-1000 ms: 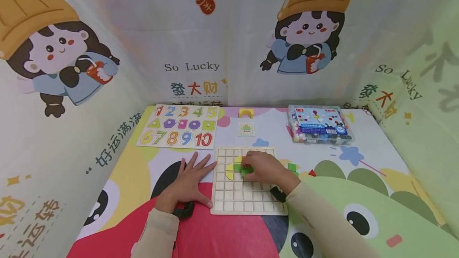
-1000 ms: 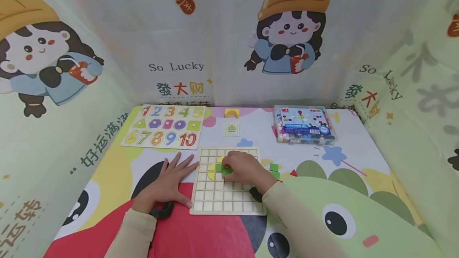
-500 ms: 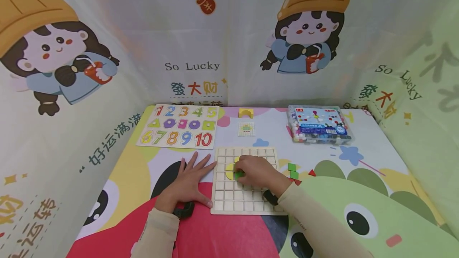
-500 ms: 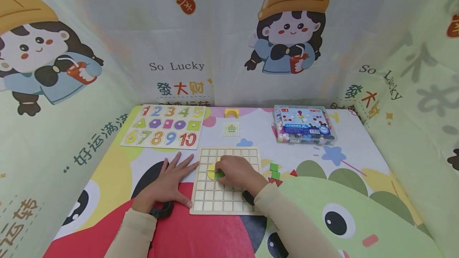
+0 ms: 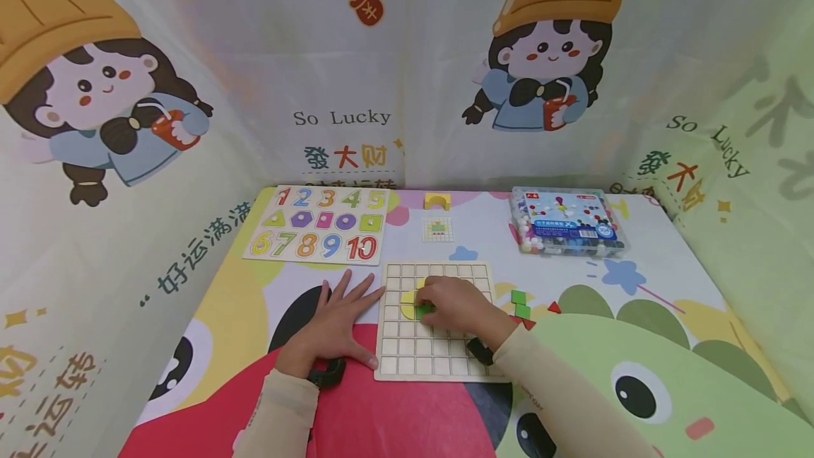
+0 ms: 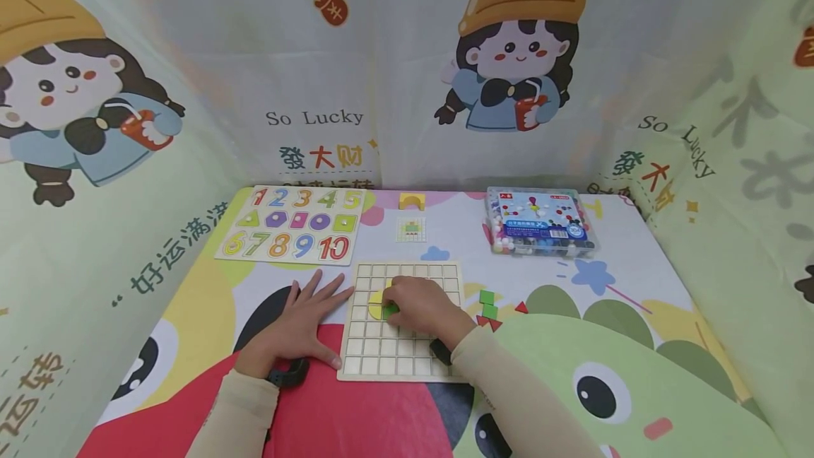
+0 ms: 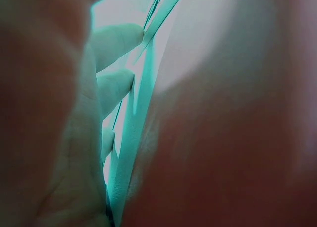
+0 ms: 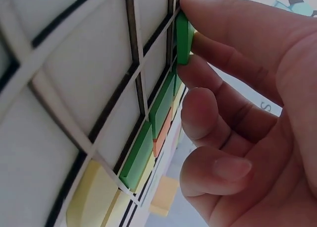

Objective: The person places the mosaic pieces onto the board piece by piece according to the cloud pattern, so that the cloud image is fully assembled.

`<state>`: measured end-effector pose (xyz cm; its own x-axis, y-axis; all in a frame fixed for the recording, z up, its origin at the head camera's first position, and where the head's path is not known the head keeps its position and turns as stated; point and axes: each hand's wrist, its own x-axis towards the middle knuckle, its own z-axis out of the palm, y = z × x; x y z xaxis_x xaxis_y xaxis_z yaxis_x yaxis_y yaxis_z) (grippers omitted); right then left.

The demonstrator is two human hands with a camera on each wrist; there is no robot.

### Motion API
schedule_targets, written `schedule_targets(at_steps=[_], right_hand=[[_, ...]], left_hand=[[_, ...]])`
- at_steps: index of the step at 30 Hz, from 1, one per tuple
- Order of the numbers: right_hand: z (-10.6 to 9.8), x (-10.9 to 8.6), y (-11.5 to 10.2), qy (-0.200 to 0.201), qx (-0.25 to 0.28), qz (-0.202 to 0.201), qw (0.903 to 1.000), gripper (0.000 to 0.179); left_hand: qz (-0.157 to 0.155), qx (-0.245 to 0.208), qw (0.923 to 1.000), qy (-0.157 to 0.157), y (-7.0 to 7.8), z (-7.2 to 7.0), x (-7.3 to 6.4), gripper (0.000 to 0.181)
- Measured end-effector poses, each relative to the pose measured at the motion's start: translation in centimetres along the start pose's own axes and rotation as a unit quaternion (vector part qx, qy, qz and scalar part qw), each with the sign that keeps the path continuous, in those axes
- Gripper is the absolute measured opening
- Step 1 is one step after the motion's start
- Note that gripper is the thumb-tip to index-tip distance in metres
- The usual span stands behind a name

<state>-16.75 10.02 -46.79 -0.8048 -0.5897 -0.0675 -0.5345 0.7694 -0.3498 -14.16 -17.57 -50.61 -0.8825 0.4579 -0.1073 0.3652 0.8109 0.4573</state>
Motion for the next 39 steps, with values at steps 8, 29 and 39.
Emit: schedule_targets(at_steps=[8, 29, 39], right_hand=[[0.0, -0.3, -0.1, 0.004, 0.004, -0.006, 1.0, 0.018], [0.7, -0.9, -0.1, 0.043, -0.003, -0.012, 0.999, 0.026], [0.5, -1.6, 0.6, 0.039, 0.034, -0.005, 0.9986, 0.031]], left_hand=[[-0.002, -0.004, 1.0, 0.001, 0.2, -0.1, -0.1, 0.128], [0.0, -0.002, 1.0, -0.001, 0.1, 0.0, -0.1, 0.128], [0.001, 0.001, 1.0, 0.001, 0.1, 0.0, -0.1, 0.128]])
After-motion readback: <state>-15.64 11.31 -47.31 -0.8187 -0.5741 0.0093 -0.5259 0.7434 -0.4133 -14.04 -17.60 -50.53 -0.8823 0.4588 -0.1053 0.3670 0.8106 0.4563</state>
